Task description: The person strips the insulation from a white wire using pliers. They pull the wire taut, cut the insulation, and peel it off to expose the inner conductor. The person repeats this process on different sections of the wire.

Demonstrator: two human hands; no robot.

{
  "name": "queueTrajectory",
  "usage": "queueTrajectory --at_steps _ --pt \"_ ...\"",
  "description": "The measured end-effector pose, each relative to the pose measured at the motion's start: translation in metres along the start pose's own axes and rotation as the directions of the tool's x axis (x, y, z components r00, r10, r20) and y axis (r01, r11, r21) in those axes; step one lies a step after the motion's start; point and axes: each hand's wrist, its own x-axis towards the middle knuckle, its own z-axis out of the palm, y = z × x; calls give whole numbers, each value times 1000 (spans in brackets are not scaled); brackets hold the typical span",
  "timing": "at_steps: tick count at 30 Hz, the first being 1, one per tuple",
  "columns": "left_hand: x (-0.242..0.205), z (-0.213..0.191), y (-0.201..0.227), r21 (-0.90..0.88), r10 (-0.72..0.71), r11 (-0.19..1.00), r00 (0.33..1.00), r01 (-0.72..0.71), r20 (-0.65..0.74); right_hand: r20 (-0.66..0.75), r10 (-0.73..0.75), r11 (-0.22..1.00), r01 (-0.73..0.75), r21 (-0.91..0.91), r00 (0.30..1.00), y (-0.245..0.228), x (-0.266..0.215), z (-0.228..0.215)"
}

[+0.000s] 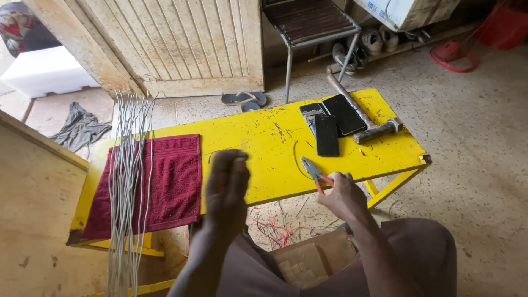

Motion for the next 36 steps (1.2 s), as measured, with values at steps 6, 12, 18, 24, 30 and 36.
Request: queueTrajectory --at_steps 6,12,18,24,30,36 --pt "-21 38 -88 0 -199 979 967 202 162 -1 60 996 -60 72 998 -8 -26 -4" --pt "-34 39 -118 231 -208 959 962 165 175 172 18 784 -121 608 985 -58 -81 -58" --pt "-28 37 -124 277 -151 956 970 95 189 183 -213 465 -65 883 960 -72 -94 -71" --pt "-22 36 -135 324 -172 943 942 73 288 170 -262 595 20 804 950 -40 -66 -42" --pt "-20 34 -132 338 -284 926 897 166 337 179 -257 699 55 713 950 -16 -42 -25" --pt "-22 35 -133 349 -326 917 865 192 382 143 -302 760 147 633 943 -8 -35 -28"
